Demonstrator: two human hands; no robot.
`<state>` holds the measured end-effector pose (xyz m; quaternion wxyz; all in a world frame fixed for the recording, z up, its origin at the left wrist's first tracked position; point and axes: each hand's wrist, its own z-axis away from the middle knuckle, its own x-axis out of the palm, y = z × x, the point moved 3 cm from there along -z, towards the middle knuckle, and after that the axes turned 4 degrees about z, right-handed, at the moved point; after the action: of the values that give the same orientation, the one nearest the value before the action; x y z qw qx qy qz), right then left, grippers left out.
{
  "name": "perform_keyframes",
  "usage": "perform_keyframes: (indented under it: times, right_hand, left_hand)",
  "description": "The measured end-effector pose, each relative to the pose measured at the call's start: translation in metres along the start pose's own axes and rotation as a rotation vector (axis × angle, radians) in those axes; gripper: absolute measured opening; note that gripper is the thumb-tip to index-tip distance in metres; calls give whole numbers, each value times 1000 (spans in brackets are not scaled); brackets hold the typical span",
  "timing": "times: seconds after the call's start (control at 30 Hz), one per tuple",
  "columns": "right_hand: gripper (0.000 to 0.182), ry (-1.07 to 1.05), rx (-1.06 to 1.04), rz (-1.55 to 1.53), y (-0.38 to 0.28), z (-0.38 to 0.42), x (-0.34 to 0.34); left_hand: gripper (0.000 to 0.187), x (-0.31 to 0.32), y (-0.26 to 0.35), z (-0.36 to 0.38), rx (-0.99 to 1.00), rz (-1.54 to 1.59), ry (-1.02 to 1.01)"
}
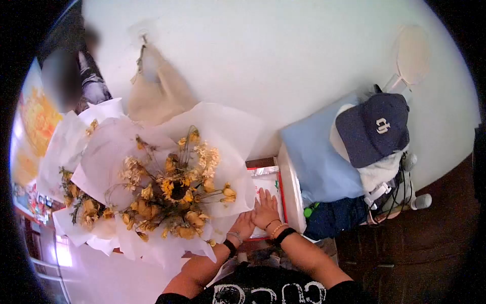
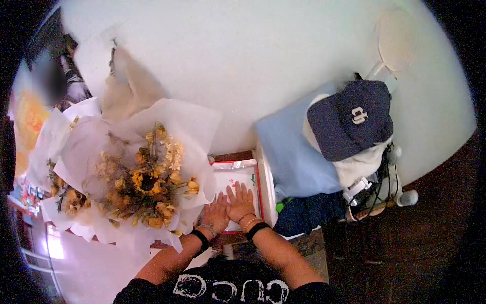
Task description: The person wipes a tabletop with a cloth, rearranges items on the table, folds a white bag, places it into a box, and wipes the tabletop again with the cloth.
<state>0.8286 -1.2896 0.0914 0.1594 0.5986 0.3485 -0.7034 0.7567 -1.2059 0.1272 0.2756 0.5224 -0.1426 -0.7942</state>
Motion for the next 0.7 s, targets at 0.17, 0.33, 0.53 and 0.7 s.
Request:
perform_keyframes:
  times: [0.17, 0.33, 0.53, 0.7]
  right_hand:
    - [57, 12, -1, 21, 6, -3, 14]
    - [55, -118, 24, 120, 6, -6, 16]
    - [60, -155, 25, 161, 3, -7, 16]
    - [61, -84, 71, 145, -1, 2, -1]
  left_hand:
    - [58, -6, 3, 8, 8, 8, 5]
    - [59, 16, -14, 0, 25, 116, 129]
    - [59, 0, -1, 13, 27, -99, 85]
    - [54, 8, -5, 11, 14, -66, 174]
